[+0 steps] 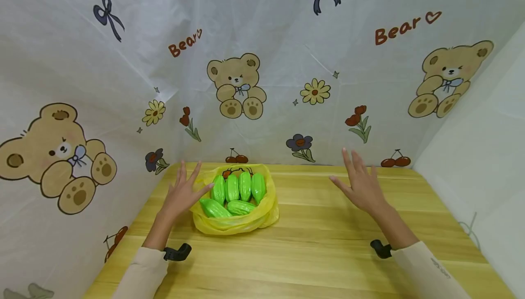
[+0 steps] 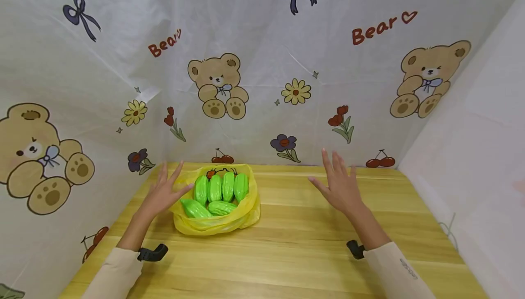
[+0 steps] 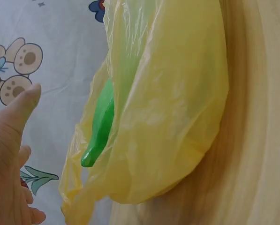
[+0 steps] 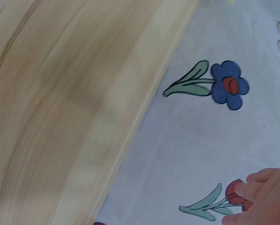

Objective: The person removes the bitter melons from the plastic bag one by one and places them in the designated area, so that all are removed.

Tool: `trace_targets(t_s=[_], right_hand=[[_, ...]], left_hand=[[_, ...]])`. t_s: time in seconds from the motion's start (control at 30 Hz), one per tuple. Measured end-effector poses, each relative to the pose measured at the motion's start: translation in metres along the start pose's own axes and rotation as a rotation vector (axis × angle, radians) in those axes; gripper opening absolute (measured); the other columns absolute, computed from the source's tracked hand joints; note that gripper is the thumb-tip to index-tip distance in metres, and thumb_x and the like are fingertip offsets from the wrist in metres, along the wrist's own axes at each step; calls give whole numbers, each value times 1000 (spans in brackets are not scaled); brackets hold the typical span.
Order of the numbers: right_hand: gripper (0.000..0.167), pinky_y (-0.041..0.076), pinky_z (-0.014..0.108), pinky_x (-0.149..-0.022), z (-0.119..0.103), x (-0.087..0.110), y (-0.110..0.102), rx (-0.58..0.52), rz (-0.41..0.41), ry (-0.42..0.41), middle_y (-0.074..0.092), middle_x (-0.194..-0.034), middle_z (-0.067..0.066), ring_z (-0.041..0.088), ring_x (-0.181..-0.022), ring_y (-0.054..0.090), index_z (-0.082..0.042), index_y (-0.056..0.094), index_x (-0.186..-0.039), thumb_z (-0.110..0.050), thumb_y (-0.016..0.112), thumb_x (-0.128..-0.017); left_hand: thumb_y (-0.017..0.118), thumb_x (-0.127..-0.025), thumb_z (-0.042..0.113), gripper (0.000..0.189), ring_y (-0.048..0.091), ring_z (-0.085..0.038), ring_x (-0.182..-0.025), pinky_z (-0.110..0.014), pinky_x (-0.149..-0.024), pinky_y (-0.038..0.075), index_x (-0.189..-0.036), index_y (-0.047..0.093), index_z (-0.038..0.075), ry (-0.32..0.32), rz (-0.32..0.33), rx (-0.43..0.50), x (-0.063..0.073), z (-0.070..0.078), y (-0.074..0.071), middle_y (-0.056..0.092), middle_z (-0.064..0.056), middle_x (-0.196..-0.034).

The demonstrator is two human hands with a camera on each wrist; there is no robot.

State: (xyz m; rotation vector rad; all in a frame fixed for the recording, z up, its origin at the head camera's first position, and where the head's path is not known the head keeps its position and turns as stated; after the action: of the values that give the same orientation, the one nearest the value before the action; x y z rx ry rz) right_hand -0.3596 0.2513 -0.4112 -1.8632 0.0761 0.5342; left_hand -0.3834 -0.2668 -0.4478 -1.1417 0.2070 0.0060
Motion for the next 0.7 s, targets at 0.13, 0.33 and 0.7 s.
trace_targets(t_s=[0.13,0.33,0.7], right_hand=[[91,13,75,-110,-15,-1,-7,-176,30,5,11,-168,19,48,-148,22,-18,-2,-165,-51,54,-102],[86,34,70,-103,-37,1,-12,-388,28,30,22,-166,18,46,-140,38,-22,0,-165,-44,56,-103],[78,37,66,-104,-70,-1,2,-534,31,3,30,-164,12,38,-137,46,-22,13,-165,-40,57,-103]], left_hand=[[55,-93,69,94,-2,-54,-148,-81,-104,13,-165,10,29,-25,-15,118,4,-7,4,-23,-20,-164],[61,-94,62,92,2,-61,-145,-80,-104,16,-165,12,28,-66,-74,344,9,-19,16,-22,-23,-164],[65,-101,32,68,23,-48,-147,-66,-115,19,-160,35,16,-45,-107,749,17,-30,25,20,-19,-166]])
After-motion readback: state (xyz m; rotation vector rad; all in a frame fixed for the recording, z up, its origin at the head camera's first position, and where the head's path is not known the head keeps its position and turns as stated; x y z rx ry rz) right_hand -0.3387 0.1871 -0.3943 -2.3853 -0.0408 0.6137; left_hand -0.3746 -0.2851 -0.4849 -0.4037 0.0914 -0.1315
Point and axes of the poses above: each hand's wrist, its own x-axis away from the middle knuckle, its own y-axis out of the palm, z = x × y, the point moved 8 cm from there along -x, towards the middle knuckle
